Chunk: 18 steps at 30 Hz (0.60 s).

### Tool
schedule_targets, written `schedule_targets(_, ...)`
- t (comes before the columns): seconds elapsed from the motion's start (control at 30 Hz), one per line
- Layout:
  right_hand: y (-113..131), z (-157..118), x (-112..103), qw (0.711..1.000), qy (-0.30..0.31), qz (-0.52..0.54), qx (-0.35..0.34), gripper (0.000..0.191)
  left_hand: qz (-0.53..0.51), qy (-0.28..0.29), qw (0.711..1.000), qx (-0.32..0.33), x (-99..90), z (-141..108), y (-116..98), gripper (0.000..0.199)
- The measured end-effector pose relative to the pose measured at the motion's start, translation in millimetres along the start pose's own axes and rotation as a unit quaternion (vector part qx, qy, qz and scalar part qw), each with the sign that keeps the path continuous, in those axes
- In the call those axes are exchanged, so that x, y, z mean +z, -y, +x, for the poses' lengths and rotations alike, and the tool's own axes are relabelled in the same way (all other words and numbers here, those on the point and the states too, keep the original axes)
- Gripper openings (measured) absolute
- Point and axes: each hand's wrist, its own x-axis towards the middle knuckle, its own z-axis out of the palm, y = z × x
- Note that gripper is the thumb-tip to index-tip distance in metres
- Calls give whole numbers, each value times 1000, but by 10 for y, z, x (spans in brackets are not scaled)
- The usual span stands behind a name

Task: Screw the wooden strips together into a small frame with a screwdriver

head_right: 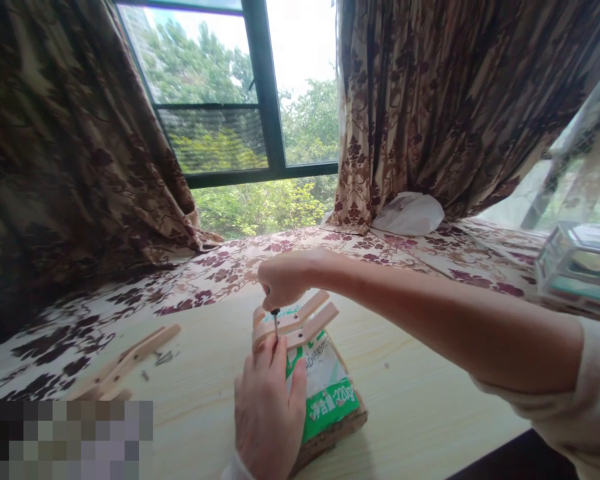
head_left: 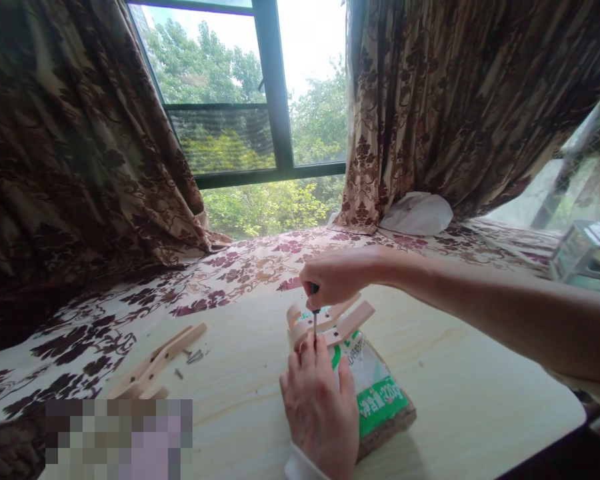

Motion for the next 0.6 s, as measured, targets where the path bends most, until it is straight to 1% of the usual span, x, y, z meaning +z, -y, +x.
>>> schedule_targets(0.07,3,-24,-13,1000,-10,-6,12,32,-7,-3,1000,0,1,-1,0,38)
schedule_targets(0.1,8,-39,-26,1000,-12,-7,6,31,-8,-6,1000,2,3,-3,3,38)
schedule_targets(0.27,43,-76,-63,999,2,3,-48,28,15,-10,1000,12,22,-7,22,40)
schedule_targets(0.37,53,-64,-34,999,-3,-9,-34,26,15,-11,1000,2,20,-4,11,38)
schedule_targets(0.5,45,-90,-30,1000,-2,-17,2,29,11,-26,1000,-6,24,-2,-16,36)
schedule_targets(0.6,25,-131,-67,1000,-2,-9,-5,29,28,-31,999,0,45,-3,0,37)
